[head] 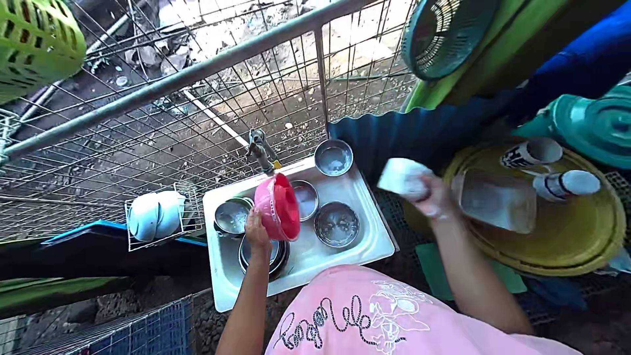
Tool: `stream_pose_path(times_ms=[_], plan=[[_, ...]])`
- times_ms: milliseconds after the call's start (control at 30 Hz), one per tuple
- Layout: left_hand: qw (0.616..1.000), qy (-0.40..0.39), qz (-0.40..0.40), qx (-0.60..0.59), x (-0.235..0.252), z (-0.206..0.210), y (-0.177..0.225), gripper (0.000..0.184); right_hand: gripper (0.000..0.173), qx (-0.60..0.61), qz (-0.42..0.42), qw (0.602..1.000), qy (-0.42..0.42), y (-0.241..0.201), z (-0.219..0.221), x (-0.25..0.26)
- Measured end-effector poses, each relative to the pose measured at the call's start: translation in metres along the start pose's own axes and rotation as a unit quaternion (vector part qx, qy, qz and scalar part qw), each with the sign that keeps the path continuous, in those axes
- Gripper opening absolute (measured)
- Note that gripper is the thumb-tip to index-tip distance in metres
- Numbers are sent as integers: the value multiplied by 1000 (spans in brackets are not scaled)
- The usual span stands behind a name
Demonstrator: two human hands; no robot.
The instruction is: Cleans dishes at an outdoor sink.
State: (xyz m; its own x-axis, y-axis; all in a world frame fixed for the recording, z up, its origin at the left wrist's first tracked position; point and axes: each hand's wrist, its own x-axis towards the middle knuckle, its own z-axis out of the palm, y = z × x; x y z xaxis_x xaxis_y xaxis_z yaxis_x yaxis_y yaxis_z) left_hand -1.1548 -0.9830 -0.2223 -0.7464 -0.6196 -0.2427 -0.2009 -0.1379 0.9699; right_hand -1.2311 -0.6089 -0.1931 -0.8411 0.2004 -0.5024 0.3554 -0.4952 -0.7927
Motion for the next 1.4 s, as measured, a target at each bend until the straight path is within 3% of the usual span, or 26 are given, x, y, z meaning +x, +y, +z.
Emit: stream_pose_path(times_ms=[67,133,200,267,333,367,433,567,633,733,833,900,967,1033,1067,1100,1133,1167,1233,1267,1300,1333,1400], plan=[[996,-29,55,66,0,1,-11,33,25,-9,18,999,-39,18,55,-15],[960,-113,165,195,-1,2,-22,29,26,-38,-1,995,-89,26,95,-26],[867,-211,322,317,1,5,-41,30,29,-127,-69,977,-158,32,118,-30],[771,-256,473,342,7,12,-70,35,36,-256,-137,930,-224,44,130,-25],[726,-266,543,327,12,15,-103,36,39,-369,-160,879,-256,69,137,-16],[730,-271,535,328,12,14,-118,34,39,-423,-161,853,-259,87,138,-9],[791,-266,427,349,5,11,-140,38,39,-526,-138,800,-253,126,133,1],[949,-110,113,274,-5,31,-144,89,43,-666,-79,692,-266,183,113,10],[979,-55,-42,190,0,42,-139,97,39,-668,-60,694,-263,190,107,10],[979,-53,-186,69,9,44,-145,88,33,-576,-13,796,-185,187,108,14],[977,-48,-209,7,3,49,-131,62,32,-437,1,886,-154,191,127,12],[974,-21,-218,-57,0,54,-124,46,38,-384,23,897,-216,206,133,-9],[966,1,-224,-126,7,49,-120,48,36,-445,0,840,-311,210,123,-27],[963,-1,-222,-152,17,38,-112,51,28,-576,-107,700,-408,200,103,-18],[964,-3,-231,-130,17,35,-107,53,26,-635,-147,634,-417,189,96,-9],[965,-9,-243,-98,12,34,-102,55,27,-679,-164,593,-401,177,93,-1],[965,-19,-254,-69,5,37,-98,59,29,-700,-183,581,-373,170,95,7],[963,-30,-264,-55,-1,41,-95,62,32,-700,-201,594,-342,168,100,13],[956,-42,-280,-71,-10,51,-89,63,37,-626,-237,679,-303,177,116,5],[954,-44,-280,-94,-12,54,-86,62,31,-572,-258,714,-312,182,121,-5],[954,-43,-273,-114,-10,53,-84,61,25,-540,-260,723,-344,181,123,-16],[956,-42,-263,-123,-6,47,-80,60,21,-544,-246,701,-390,175,119,-23],[958,-39,-262,-112,0,32,-73,61,22,-646,-218,586,-438,156,105,-22]])
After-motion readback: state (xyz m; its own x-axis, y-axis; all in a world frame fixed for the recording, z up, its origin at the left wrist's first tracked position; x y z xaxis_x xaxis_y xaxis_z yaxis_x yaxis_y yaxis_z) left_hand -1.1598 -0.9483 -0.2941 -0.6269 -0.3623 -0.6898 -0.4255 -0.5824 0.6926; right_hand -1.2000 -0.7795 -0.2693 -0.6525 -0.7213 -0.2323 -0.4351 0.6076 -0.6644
